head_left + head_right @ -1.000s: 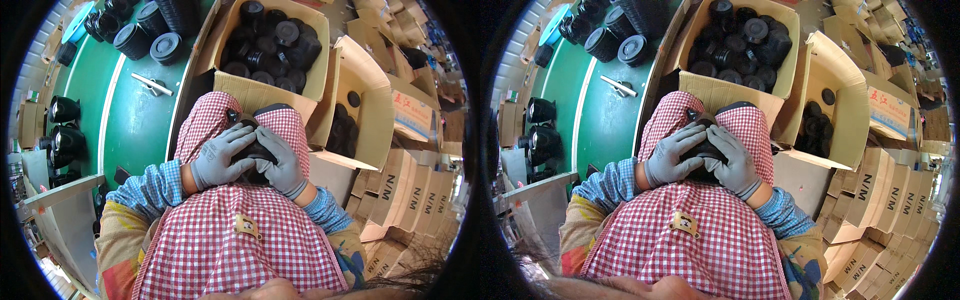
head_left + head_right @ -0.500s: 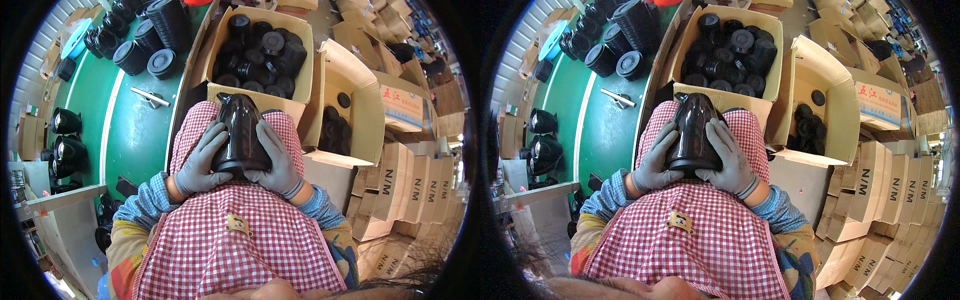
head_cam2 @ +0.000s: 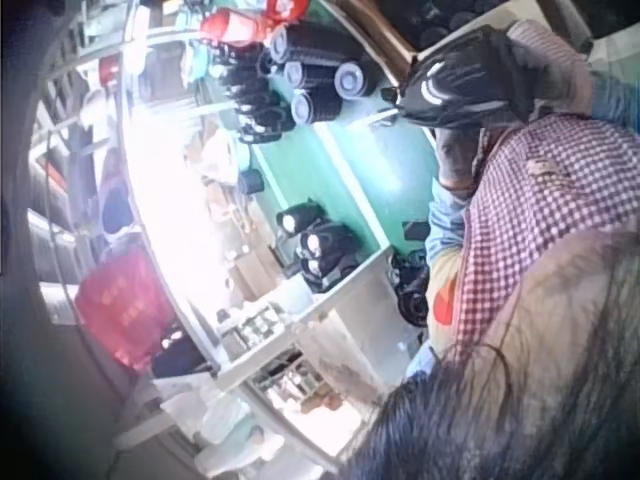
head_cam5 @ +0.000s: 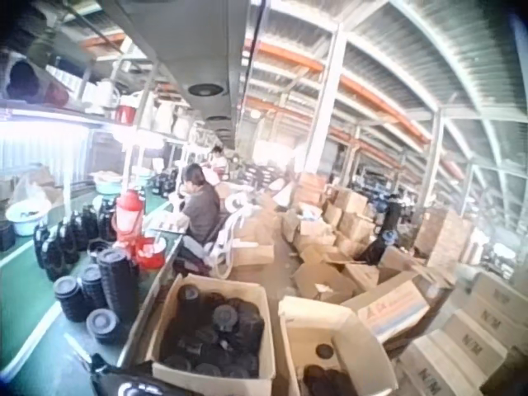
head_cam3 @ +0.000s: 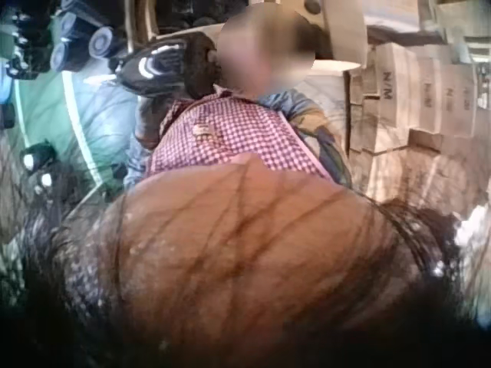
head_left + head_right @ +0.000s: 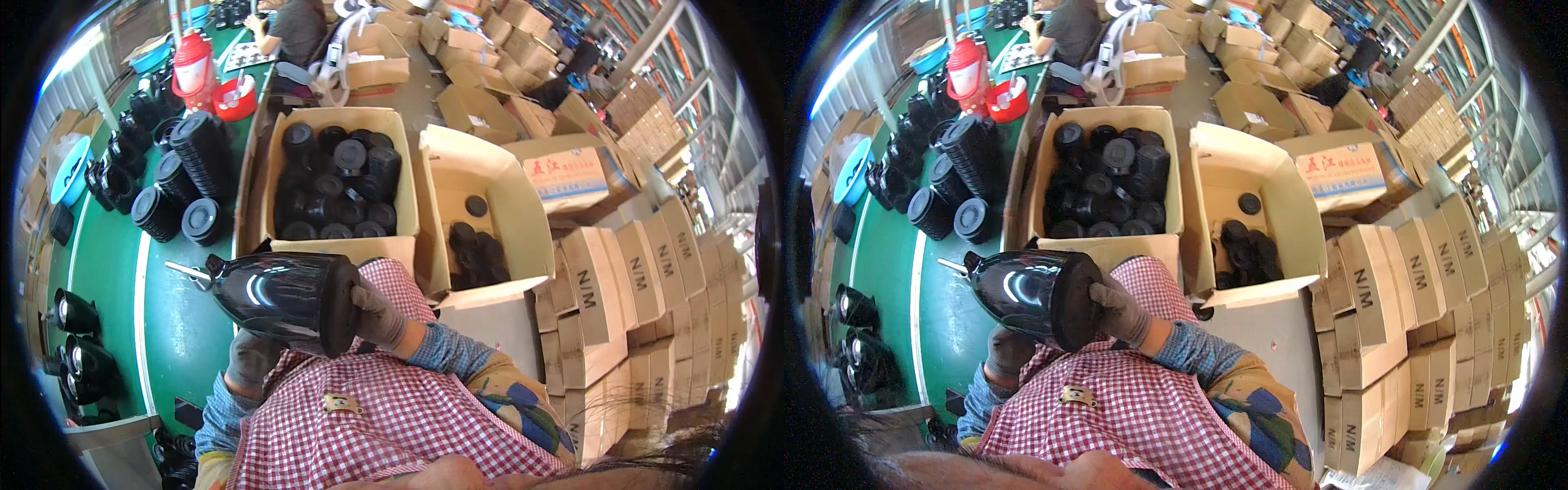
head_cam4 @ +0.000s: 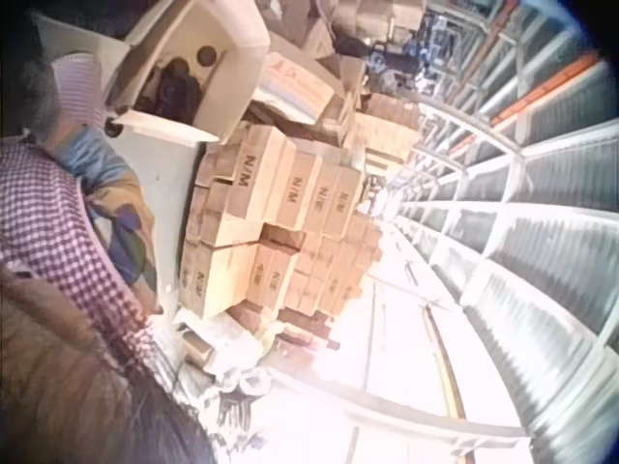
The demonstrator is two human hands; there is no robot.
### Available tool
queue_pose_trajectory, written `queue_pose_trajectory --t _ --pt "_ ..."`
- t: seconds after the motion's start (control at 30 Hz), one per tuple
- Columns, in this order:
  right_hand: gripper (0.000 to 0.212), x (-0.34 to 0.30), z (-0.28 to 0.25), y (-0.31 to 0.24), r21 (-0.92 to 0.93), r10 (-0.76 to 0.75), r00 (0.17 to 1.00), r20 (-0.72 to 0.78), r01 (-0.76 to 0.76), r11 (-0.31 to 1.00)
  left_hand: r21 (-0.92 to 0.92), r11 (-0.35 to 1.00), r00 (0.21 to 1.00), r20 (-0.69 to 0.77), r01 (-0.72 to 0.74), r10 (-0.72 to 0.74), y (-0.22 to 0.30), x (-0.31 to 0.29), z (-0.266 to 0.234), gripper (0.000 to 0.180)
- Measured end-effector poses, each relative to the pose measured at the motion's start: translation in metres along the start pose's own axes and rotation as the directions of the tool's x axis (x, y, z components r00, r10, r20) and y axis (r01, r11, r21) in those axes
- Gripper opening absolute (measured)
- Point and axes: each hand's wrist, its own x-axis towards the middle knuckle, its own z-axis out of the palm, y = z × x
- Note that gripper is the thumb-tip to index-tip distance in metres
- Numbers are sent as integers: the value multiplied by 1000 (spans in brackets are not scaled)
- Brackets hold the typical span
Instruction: The person repeatedly picks black cylindrical components from a cardboard box, places them on a green workbench, and uses a metal tool to press or adjust the top of each component. The person then returns the finished components to the box and repeats the process.
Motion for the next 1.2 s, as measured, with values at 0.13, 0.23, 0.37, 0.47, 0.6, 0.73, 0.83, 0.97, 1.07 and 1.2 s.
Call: queue_pose_trajectory --t 0.13,0.23,0.37,0.47,0.6,0.73,0.83,0.97,1.07,1.2 --pt "78 37 3 18 -49 197 976 92 -193 980 -23 989 985 -100 -144 141 29 -45 -2 56" --pt "64 67 -23 35 -577 185 983 -4 -153 803 -23 941 893 -323 -339 314 52 -74 -42 61" --pt "51 80 -61 48 -694 169 964 -207 -266 669 494 790 611 -513 -365 603 168 -83 -71 49" --pt "49 86 -79 42 -713 156 941 -300 -330 619 805 576 410 -483 -140 774 251 -75 -195 36" --pt "48 87 -96 39 -705 119 908 -402 -390 592 826 564 102 -560 -8 822 360 -16 -320 33" --pt "49 85 -112 39 -776 79 891 -447 -430 461 821 421 -102 -416 385 904 425 21 -425 36" --pt "48 83 -93 36 -675 36 808 -588 -514 529 768 405 -111 -407 496 907 428 77 -411 39" --pt "55 87 -117 39 -703 86 790 -607 -584 406 715 407 -29 -477 568 878 453 59 -410 44" --pt "57 82 -149 44 -728 81 835 -544 -518 450 674 270 -25 -349 688 937 446 19 -381 55" --pt "56 83 -165 45 -727 53 816 -575 -540 424 14 2 -1 -76 1000 997 449 -84 -329 65"
